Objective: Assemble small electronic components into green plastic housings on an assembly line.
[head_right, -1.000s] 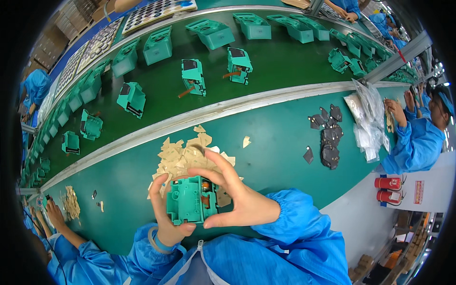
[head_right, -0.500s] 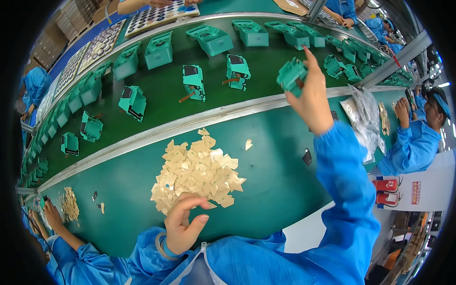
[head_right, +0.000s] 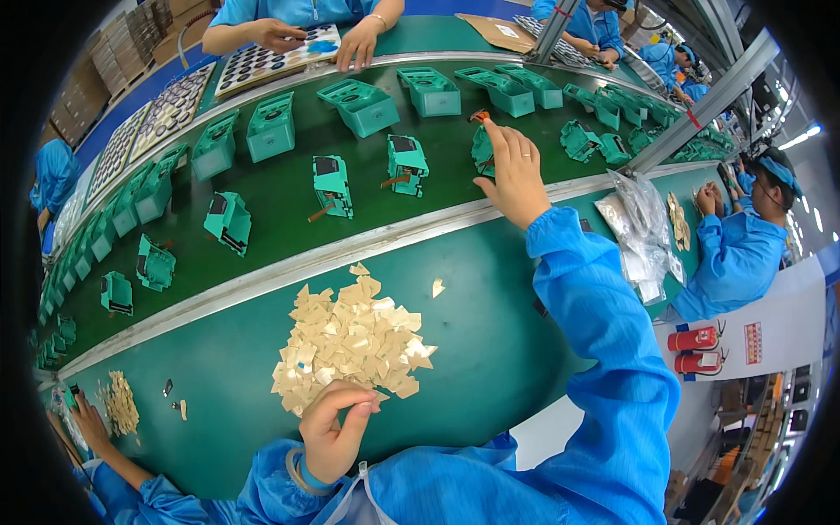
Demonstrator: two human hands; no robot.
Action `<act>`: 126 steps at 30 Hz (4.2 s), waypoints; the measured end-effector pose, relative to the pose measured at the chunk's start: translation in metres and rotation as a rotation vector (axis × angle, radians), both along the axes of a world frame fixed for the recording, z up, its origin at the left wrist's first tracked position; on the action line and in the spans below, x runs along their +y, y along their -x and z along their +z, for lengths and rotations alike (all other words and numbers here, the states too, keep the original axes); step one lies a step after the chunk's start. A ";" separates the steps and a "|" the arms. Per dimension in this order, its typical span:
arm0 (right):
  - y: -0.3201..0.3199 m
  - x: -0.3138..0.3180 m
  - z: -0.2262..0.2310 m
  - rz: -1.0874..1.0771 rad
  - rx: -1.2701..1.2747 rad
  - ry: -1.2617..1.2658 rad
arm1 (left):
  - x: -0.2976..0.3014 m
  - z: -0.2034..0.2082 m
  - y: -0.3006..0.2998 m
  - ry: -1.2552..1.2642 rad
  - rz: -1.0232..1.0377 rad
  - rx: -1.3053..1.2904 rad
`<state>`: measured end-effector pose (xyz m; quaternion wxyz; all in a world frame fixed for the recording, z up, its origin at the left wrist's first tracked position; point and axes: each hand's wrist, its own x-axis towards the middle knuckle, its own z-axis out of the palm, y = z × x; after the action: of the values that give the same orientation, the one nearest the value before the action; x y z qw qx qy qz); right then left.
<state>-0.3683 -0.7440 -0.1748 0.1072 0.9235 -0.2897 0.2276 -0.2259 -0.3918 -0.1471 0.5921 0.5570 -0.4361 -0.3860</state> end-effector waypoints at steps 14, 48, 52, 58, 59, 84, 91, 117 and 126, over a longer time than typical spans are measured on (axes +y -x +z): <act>-0.091 0.039 -0.007 -0.183 -0.314 -0.720 | -0.009 -0.002 0.012 -0.040 0.184 0.070; -0.044 0.211 0.049 0.140 -0.917 -2.239 | -0.024 -0.009 -0.012 0.253 0.063 0.542; -0.041 0.207 0.045 0.090 -0.886 -2.268 | -0.031 -0.011 -0.012 0.169 0.090 0.718; -0.032 0.207 0.045 0.160 -0.950 -2.313 | -0.035 -0.023 -0.007 0.256 -0.005 0.395; -0.031 0.207 0.046 0.219 -0.974 -2.344 | -0.035 -0.024 -0.009 0.273 -0.027 0.404; -0.102 0.036 -0.015 -0.027 -0.419 -0.739 | -0.043 -0.020 -0.007 -0.011 0.180 0.299; -0.128 0.063 -0.002 0.093 -0.317 -0.297 | -0.031 -0.011 -0.009 -0.045 0.292 0.406; -0.050 0.169 0.019 0.242 -0.994 -2.586 | -0.053 -0.015 -0.005 0.297 0.188 0.482; -0.047 0.173 0.029 0.256 -0.902 -2.346 | -0.052 -0.017 -0.005 0.274 0.116 0.521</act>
<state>-0.3217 -0.5709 -0.1457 -0.9053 0.3251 -0.2363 0.1373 -0.2205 -0.4440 -0.1645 0.7748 0.3782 -0.2849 -0.4189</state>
